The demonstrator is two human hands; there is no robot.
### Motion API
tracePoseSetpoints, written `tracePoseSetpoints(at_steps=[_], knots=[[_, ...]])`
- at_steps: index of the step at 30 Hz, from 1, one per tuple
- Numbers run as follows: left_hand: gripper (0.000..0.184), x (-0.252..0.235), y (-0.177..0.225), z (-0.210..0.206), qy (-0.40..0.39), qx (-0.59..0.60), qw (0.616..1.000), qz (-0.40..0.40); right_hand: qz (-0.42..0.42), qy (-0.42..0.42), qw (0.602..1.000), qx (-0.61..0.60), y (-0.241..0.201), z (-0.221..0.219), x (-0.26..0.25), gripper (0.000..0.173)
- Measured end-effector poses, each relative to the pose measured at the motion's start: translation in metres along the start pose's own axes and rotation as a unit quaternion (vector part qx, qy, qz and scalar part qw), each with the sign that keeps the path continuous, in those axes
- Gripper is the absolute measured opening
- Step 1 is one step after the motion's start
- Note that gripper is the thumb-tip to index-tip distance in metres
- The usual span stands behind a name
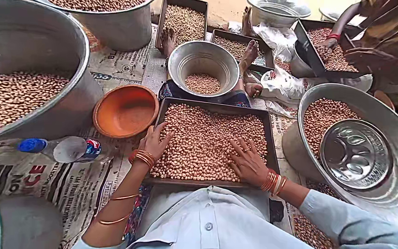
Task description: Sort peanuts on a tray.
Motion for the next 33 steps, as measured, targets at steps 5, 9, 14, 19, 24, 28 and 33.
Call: tracePoseSetpoints(at_steps=[5,9,14,19,24,28,33], knots=[[0.056,-0.002,0.001,0.001,-0.003,0.009,1.000,0.000,-0.128,-0.080,0.988,-0.012,0.071,0.004,-0.052,0.069],[0.057,0.003,-0.005,0.002,0.004,0.012,1.000,0.008,-0.123,-0.014,0.991,-0.056,0.036,0.018,-0.128,0.078],[0.056,0.009,-0.010,0.000,0.007,0.018,1.000,0.015,-0.040,-0.044,0.988,-0.140,-0.047,0.016,-0.156,0.066],[0.056,0.007,-0.006,-0.001,0.000,0.023,1.000,0.006,0.100,-0.075,0.986,-0.113,-0.067,0.004,-0.073,0.055],[0.056,-0.002,-0.004,-0.001,0.002,0.021,1.000,-0.003,-0.019,0.020,0.999,0.026,0.011,-0.003,0.000,0.047],[0.058,-0.004,-0.002,0.000,0.000,0.012,1.000,-0.006,-0.170,-0.079,0.982,-0.024,0.074,-0.002,-0.033,0.072],[0.057,0.004,-0.007,0.003,0.012,0.015,1.000,0.006,-0.149,-0.008,0.984,-0.094,0.040,0.011,-0.123,0.065]])
Point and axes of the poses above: each hand's wrist, its own x-axis away from the middle knuckle, its own z-axis out of the back of the hand, y = z × x, the point moved 9 cm from there along -x, towards the middle knuckle, and after that the axes turned 13 degrees about -y, right-handed, at the moved point
